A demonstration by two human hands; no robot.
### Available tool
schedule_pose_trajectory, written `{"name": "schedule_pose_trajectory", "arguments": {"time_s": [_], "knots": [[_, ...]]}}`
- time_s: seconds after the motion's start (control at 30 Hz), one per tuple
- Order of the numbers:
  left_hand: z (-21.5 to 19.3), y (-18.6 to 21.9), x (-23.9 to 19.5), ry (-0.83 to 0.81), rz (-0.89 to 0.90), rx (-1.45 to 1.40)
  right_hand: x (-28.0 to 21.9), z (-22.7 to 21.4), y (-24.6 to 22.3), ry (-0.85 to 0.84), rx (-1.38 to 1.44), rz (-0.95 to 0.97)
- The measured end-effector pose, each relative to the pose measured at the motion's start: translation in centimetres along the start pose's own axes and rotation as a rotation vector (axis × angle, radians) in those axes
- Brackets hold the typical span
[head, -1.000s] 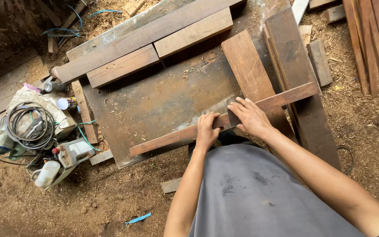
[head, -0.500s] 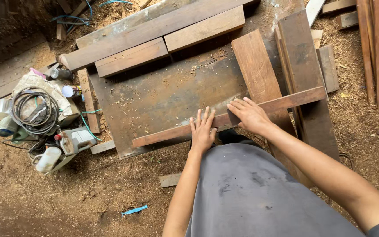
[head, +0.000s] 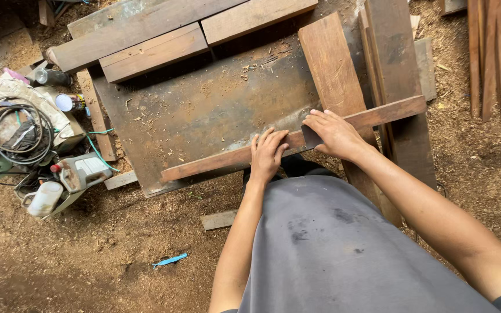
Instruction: The person sands a long wooden plank on a metal workbench using a sanding block. They move the block back and forth along the length of the wood, then flip the plank to sand the other side. The person continues to sand the wood, focusing on different sections to smooth the surface.
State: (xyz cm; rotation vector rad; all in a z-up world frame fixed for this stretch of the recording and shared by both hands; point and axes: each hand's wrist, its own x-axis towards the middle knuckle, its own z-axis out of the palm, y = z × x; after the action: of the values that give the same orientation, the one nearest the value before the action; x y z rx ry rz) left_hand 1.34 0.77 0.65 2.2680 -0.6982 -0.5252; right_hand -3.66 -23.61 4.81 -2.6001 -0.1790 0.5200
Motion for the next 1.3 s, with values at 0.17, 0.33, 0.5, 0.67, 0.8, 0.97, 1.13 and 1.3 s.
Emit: {"name": "schedule_pose_trajectory", "arguments": {"time_s": [0.17,0.33,0.5,0.67,0.8,0.97,1.13,1.3], "knots": [[-0.6,-0.1,0.1,0.055,0.051,-0.008,1.0,-0.2,-0.7,-0.053,0.002,0.029],[-0.9,-0.3,-0.6,0.106,0.071,-0.005,0.4,-0.6,-0.2,-0.022,-0.024,0.020],[-0.8,-0.1,-0.8,0.111,-0.006,-0.009,0.9,-0.5,-0.4,-0.048,-0.024,0.048],[-1.8,0.2,-1.2,0.033,-0.045,0.092,1.6,-0.4,-0.7,-0.020,0.018,0.017],[-1.2,-0.5,-1.6,-0.062,-0.103,0.232,2.8,0.7,-0.9,-0.066,0.036,0.014],[0.0,-1.7,-1.7,-0.096,-0.101,0.340,5.4,2.6,-0.6,-0.153,0.021,-0.055],[0.4,-1.9,-1.7,-0.102,-0.114,0.335,5.7,2.6,0.8,-0.190,0.030,-0.098],[0.5,-2.0,-1.8,-0.084,-0.108,0.324,6.6,2.1,0.3,-0.359,0.095,0.007]]}}
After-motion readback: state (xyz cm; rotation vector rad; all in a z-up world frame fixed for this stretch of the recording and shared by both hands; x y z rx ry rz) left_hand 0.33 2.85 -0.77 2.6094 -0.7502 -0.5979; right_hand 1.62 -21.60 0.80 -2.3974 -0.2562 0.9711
